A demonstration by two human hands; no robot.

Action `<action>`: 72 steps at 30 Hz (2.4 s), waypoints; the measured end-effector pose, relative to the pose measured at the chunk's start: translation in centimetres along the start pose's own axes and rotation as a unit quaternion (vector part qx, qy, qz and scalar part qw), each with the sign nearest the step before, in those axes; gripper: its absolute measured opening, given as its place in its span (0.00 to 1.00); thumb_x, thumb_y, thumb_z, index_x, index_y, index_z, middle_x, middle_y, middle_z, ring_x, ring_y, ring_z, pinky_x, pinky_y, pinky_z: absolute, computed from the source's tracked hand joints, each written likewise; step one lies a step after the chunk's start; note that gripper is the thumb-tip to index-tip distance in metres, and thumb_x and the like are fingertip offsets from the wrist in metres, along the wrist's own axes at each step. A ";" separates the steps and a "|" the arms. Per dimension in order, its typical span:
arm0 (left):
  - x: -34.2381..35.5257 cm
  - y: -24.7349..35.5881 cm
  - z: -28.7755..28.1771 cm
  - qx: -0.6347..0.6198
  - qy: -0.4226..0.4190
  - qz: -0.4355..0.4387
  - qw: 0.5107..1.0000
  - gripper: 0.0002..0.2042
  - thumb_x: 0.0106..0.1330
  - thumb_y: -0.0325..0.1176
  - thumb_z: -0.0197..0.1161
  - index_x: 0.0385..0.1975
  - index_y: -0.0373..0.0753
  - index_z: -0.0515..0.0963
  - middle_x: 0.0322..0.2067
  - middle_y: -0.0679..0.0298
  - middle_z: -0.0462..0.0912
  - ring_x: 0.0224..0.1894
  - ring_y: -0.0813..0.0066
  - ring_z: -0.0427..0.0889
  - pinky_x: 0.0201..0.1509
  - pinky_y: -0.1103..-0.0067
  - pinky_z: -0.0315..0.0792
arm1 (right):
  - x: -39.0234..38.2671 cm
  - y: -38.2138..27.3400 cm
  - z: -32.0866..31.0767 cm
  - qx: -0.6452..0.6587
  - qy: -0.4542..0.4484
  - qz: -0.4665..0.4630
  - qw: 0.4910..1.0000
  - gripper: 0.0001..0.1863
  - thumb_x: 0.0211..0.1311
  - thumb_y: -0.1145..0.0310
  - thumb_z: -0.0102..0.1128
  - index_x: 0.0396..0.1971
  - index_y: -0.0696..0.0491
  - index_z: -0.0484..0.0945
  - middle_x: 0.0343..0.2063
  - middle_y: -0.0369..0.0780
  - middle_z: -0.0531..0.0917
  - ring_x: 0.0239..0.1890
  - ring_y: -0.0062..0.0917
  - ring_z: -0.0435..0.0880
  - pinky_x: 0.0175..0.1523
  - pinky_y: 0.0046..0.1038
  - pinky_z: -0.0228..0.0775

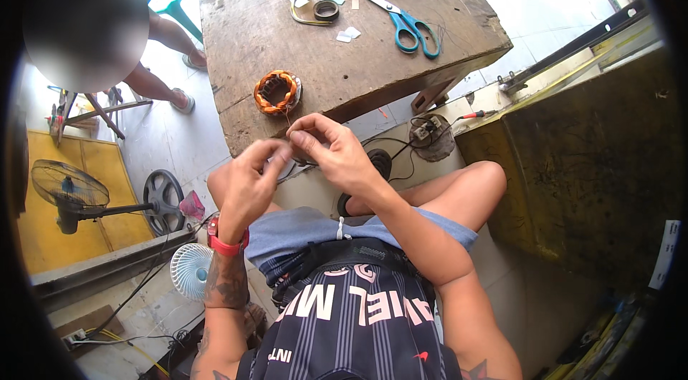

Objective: The person winds copper wire around a small toroidal core, then uses scissors to trim the wire and strip the insulation from the ends. The person continues to trim and strip additional wire segments.

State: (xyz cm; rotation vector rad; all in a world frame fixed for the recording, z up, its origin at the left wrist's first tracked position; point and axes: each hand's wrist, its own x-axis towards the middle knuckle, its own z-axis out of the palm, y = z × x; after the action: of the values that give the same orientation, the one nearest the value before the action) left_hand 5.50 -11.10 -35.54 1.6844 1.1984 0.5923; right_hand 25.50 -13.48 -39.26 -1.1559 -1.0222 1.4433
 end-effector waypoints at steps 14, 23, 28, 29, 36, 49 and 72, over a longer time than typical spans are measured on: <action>3.2 -0.2 -0.2 -0.016 0.057 -0.005 0.998 0.11 0.80 0.30 0.60 0.50 0.32 0.86 0.34 0.66 0.89 0.36 0.84 0.84 0.39 0.81 0.76 | 1.4 -1.5 -0.8 -0.229 0.055 -0.073 0.969 0.09 0.77 0.69 0.61 0.50 0.55 0.83 0.30 0.36 0.85 0.30 0.19 0.81 0.35 0.26 0.72; 0.3 -0.9 2.9 -0.105 0.041 0.003 0.994 0.12 0.79 0.33 0.64 0.53 0.33 0.85 0.36 0.55 0.92 0.32 0.79 0.87 0.36 0.79 0.79 | 0.9 -1.4 0.3 -0.358 0.001 -0.181 0.916 0.12 0.71 0.69 0.63 0.51 0.54 0.84 0.42 0.39 0.84 0.49 0.31 0.83 0.58 0.35 0.75; 1.6 -1.3 1.8 -0.149 0.116 -0.040 0.981 0.12 0.79 0.32 0.65 0.54 0.31 0.84 0.36 0.60 0.93 0.35 0.85 0.87 0.37 0.83 0.79 | 0.0 -1.1 0.5 -0.603 0.048 -0.363 0.709 0.20 0.65 0.71 0.66 0.57 0.52 0.84 0.36 0.37 0.82 0.46 0.32 0.84 0.58 0.37 0.75; 2.3 -1.3 1.9 -0.139 0.125 -0.003 0.982 0.12 0.79 0.32 0.65 0.54 0.31 0.84 0.36 0.60 0.93 0.35 0.85 0.87 0.37 0.83 0.79 | -0.1 -1.2 0.4 -0.604 0.063 -0.345 0.716 0.20 0.65 0.70 0.66 0.57 0.52 0.84 0.36 0.37 0.82 0.45 0.32 0.84 0.58 0.36 0.75; -0.1 -0.8 2.4 -0.120 0.081 -0.025 0.989 0.11 0.79 0.32 0.64 0.52 0.31 0.83 0.37 0.59 0.92 0.37 0.82 0.88 0.41 0.82 0.81 | 0.9 -1.4 -0.2 -0.168 -0.017 -0.094 0.981 0.12 0.66 0.71 0.71 0.48 0.54 0.87 0.34 0.43 0.84 0.40 0.41 0.84 0.51 0.39 0.76; -0.5 -1.1 2.3 -0.149 0.049 -0.051 0.986 0.11 0.81 0.32 0.61 0.53 0.32 0.82 0.37 0.60 0.91 0.33 0.82 0.87 0.32 0.82 0.78 | 0.6 -1.7 -0.1 -0.238 -0.012 -0.146 0.960 0.11 0.67 0.71 0.70 0.47 0.54 0.86 0.36 0.43 0.85 0.42 0.39 0.86 0.54 0.33 0.76; -0.5 -1.1 2.1 -0.200 0.087 -0.025 0.976 0.10 0.79 0.32 0.64 0.51 0.33 0.83 0.42 0.62 0.92 0.31 0.87 0.82 0.29 0.84 0.74 | 0.5 -1.6 -0.4 -0.109 -0.016 -0.002 0.994 0.11 0.74 0.67 0.69 0.49 0.57 0.86 0.42 0.37 0.90 0.45 0.17 0.84 0.53 0.25 0.76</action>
State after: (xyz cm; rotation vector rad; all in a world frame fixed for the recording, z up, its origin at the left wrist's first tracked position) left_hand 6.48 -12.35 -37.40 1.2795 1.1484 0.8985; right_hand 26.13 -12.76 -37.84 -1.2878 -1.2279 1.3768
